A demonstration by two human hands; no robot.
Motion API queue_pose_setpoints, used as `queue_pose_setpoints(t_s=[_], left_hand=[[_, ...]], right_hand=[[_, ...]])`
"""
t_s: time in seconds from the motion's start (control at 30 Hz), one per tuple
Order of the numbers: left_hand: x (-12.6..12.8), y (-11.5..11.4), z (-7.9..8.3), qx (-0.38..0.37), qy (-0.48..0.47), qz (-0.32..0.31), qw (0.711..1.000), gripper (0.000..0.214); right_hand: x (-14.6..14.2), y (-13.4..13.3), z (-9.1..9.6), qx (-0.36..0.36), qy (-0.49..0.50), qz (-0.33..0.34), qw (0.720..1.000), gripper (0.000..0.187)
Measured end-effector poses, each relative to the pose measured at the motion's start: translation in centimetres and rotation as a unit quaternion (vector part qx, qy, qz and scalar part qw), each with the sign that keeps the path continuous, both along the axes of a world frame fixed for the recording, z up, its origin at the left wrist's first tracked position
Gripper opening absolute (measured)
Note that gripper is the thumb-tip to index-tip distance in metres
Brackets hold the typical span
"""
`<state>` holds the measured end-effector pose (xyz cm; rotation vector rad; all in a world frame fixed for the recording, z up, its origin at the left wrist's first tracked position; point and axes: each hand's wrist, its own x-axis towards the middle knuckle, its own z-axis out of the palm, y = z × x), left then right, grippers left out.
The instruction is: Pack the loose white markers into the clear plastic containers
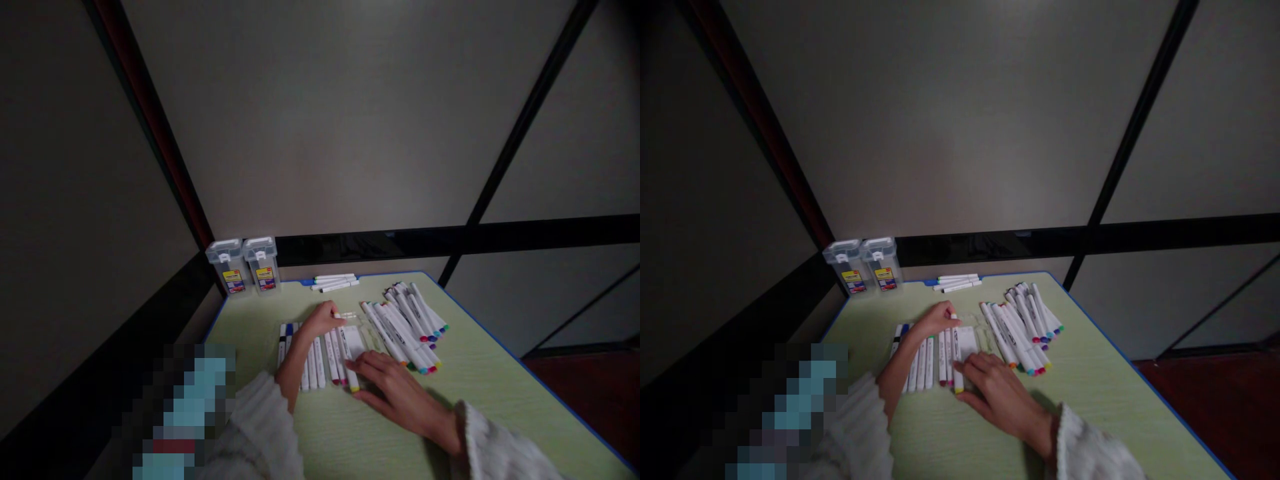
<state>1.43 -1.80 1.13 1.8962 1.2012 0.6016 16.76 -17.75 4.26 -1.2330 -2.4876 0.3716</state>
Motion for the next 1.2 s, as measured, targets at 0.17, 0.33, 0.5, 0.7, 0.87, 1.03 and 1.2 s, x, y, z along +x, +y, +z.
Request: queue_pose_setpoints(t_s=[0.17, 0.33, 0.5, 0.7, 0.87, 1.03, 1.2], left_hand=[[0.02, -0.15, 0.25, 0.005, 0.004, -0.001, 1.0, 0.017], [-0.02, -0.15, 0.31, 0.009, -0.002, -0.003, 1.0, 0.017], [-0.07, -0.07, 0.25, 0.007, -0.011, -0.007, 1.0, 0.018], [-0.1, -0.03, 0.13, 0.0, -0.021, -0.013, 1.0, 0.02], [-0.12, -0.05, 0.11, -0.005, -0.023, -0.017, 1.0, 0.022], [-0.31, -0.06, 0.31, -0.007, -0.026, -0.026, 0.999, 0.022], [-0.49, 0.15, 0.05, -0.017, -0.042, -0.035, 0.998, 0.024]], right_hand=[[-0.02, -0.02, -0.07, 0.001, 0.001, -0.002, 1.0, 0.036], [-0.08, -0.05, 0.04, 0.001, -0.001, -0.005, 1.0, 0.036], [-0.09, 0.06, -0.1, -0.002, 0.009, -0.005, 1.0, 0.035], [-0.17, 0.0, -0.33, 0.005, 0.023, -0.002, 1.0, 0.037], [-0.26, -0.12, -0.34, 0.008, 0.026, -0.002, 1.0, 0.037], [-0.22, -0.17, -0.51, 0.011, 0.019, -0.003, 1.0, 0.036], [-0.35, -0.16, -0.53, 0.0, 0.019, 0.001, 1.0, 0.031]])
